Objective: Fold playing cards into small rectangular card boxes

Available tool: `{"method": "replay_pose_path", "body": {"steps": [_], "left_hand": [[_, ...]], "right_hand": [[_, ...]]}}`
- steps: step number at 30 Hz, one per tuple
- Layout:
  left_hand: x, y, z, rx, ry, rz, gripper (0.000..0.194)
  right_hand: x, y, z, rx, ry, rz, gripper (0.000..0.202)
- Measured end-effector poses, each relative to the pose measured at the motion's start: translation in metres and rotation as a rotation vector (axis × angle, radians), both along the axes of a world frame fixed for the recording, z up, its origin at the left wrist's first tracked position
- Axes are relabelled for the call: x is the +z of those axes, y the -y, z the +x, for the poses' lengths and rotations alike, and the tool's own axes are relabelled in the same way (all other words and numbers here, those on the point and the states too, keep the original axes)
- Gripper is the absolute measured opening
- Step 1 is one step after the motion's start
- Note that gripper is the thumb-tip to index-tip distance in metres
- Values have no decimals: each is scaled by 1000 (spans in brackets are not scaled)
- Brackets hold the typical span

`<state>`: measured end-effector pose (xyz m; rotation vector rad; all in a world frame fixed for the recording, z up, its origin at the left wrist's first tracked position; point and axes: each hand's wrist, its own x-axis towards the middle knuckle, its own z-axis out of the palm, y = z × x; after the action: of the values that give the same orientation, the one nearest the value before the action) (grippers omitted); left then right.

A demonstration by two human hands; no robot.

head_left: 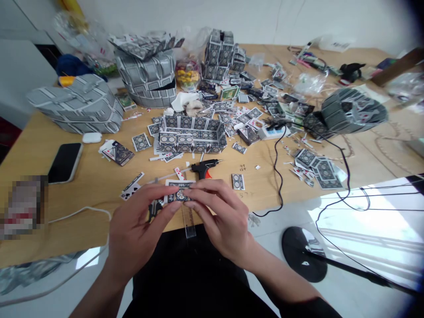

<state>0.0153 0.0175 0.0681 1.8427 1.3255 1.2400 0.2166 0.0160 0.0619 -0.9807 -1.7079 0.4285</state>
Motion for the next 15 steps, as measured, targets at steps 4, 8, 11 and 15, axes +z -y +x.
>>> {"method": "replay_pose_path", "body": {"steps": [4,8,11,15], "left_hand": [[3,2,2,77,14,-19,20],[4,2,3,73,-22,-4,17],[4,2,3,71,-47,16,16],[3,2,2,64,-75,35,18]], "right_hand": [[-2,-1,-2,-10,-101,-121,25],[0,-3,0,81,-209,-274,28],[2,-3,0,64,-228,-292,27],[4,-1,0,46,-216,-278,29]]}}
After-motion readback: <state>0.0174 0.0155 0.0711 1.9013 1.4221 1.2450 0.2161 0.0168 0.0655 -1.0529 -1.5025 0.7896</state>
